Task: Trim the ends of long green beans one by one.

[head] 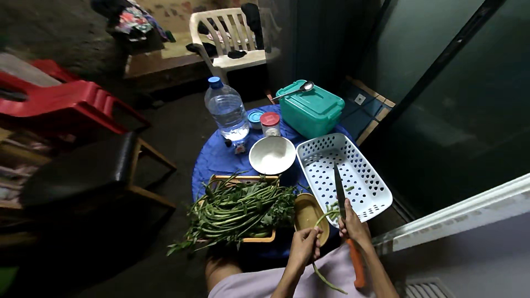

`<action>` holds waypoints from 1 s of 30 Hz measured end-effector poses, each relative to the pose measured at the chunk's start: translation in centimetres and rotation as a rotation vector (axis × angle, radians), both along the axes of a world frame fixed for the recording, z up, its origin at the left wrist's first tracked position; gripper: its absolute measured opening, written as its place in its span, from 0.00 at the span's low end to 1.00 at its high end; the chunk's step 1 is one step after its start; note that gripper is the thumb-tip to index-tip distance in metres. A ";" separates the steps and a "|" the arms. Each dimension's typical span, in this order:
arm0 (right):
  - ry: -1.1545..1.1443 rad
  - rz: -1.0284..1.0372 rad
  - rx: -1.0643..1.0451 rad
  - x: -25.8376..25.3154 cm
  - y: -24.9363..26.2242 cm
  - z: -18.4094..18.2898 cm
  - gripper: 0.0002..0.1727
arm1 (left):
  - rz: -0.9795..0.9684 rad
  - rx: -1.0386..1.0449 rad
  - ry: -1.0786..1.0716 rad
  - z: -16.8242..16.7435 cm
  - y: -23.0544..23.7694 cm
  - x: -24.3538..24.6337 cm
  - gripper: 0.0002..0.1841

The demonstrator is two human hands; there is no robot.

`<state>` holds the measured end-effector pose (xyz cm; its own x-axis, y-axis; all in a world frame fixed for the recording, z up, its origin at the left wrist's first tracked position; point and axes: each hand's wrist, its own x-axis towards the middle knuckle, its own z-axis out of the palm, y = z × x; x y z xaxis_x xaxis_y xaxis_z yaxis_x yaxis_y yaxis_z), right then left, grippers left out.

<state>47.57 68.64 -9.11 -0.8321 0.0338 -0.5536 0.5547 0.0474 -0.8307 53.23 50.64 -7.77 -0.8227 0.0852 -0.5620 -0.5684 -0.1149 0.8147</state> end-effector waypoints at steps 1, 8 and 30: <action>0.054 0.044 -0.055 0.2 0.1 -0.3 0.37 | -0.017 0.026 -0.009 0.2 0.2 -0.3 0.16; 0.183 0.107 -0.007 0.8 -0.9 -0.7 0.37 | -0.070 0.242 -0.049 1.3 0.7 -1.2 0.18; 0.227 0.214 0.059 0.8 -1.1 0.2 0.36 | -0.054 0.327 -0.053 1.4 0.2 -1.8 0.19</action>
<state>48.34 67.58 -8.89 -0.9257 -0.1289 -0.3556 0.3279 0.1948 -0.9244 51.46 50.80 -6.41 -0.7825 0.3104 -0.5397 -0.6214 -0.3338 0.7089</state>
